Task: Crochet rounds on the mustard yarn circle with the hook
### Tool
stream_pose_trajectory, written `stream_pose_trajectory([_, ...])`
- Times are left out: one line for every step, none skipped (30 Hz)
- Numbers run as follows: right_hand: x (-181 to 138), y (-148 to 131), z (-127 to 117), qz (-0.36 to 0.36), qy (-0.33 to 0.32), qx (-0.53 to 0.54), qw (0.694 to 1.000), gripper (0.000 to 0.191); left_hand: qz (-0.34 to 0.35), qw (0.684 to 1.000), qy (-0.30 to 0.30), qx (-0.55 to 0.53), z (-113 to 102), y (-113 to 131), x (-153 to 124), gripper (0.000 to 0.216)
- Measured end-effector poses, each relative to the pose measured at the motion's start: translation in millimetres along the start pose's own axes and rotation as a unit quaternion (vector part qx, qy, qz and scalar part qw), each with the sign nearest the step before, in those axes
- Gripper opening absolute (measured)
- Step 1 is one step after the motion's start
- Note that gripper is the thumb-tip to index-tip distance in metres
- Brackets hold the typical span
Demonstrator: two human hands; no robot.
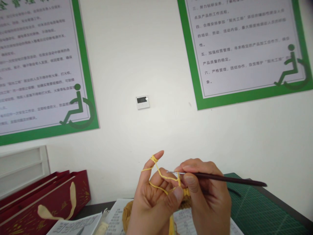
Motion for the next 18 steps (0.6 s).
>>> stream_pose_trajectory([-0.2,-0.2,0.4,-0.002,-0.001,0.0,1.0,0.021,-0.001,1.0,0.001,-0.002,0.2,0.6,0.0,0.076])
stream_pose_trajectory([-0.3,-0.5,0.9,-0.004,-0.002,0.0,1.0,0.021,-0.001,1.0,0.003,-0.003,0.3,1.1,0.0,0.076])
stream_pose_trajectory([-0.4,-0.8,1.5,-0.006,-0.004,0.001,1.0,0.022,-0.001,1.0,0.004,-0.005,0.4,1.5,-0.1,0.075])
stream_pose_trajectory([-0.3,-1.0,1.9,-0.008,-0.005,0.003,1.0,0.022,-0.001,1.0,0.005,-0.007,0.7,1.9,-0.3,0.075])
stream_pose_trajectory([-0.1,-1.2,2.1,-0.01,-0.005,0.005,1.0,0.022,0.0,1.0,0.005,-0.009,1.1,2.1,-0.5,0.076])
stream_pose_trajectory([0.3,-1.2,2.2,-0.01,-0.005,0.007,1.0,0.022,0.0,1.0,0.005,-0.01,1.4,2.1,-0.7,0.076])
stream_pose_trajectory([0.7,-1.2,2.2,-0.01,-0.005,0.008,1.0,0.021,0.001,1.0,0.005,-0.01,1.8,2.0,-0.9,0.077])
stream_pose_trajectory([1.0,-1.4,1.9,-0.011,-0.002,0.008,1.0,0.021,0.003,1.0,0.004,-0.01,2.1,1.9,-0.9,0.077])
stream_pose_trajectory([1.3,-1.7,1.7,-0.013,0.0,0.006,1.0,0.021,0.005,1.0,0.004,-0.009,2.2,1.8,-0.9,0.077])
stream_pose_trajectory([1.4,-1.9,1.4,-0.014,0.001,0.003,1.0,0.021,0.006,1.0,0.004,-0.009,2.3,1.7,-0.8,0.077])
stream_pose_trajectory([1.3,-1.9,1.4,-0.015,0.001,0.002,1.0,0.021,0.007,1.0,0.005,-0.008,2.2,1.7,-0.6,0.076])
stream_pose_trajectory([1.1,-1.9,1.4,-0.016,-0.001,0.001,1.0,0.022,0.007,1.0,0.006,-0.007,2.0,1.8,-0.4,0.076])
stream_pose_trajectory([0.8,-1.7,1.5,-0.016,-0.004,0.002,1.0,0.022,0.007,1.0,0.007,-0.005,1.8,2.0,-0.2,0.075])
stream_pose_trajectory([0.6,-1.3,1.7,-0.014,-0.007,0.003,1.0,0.023,0.007,1.0,0.008,-0.003,1.5,2.3,0.0,0.075])
stream_pose_trajectory([0.3,-1.0,2.0,-0.013,-0.011,0.004,1.0,0.024,0.006,1.0,0.009,-0.002,1.4,2.6,0.1,0.074])
stream_pose_trajectory([0.2,-1.0,2.3,-0.013,-0.013,0.005,1.0,0.024,0.005,1.0,0.009,-0.001,1.4,2.9,0.1,0.074])
stream_pose_trajectory([0.2,-1.4,2.5,-0.015,-0.014,0.007,1.0,0.024,0.004,1.0,0.009,0.0,1.4,3.1,0.0,0.075])
stream_pose_trajectory([0.4,-1.9,2.8,-0.017,-0.014,0.008,1.0,0.023,0.002,1.0,0.009,-0.001,1.4,3.2,0.0,0.075])
Point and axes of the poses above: each hand's wrist, its own x-axis towards the middle knuckle, its own z-axis out of the palm, y = z × x, the point moved 6 cm from there along x, towards the middle knuckle, and after that the axes turned 8 degrees about z, right-handed, at the moved point
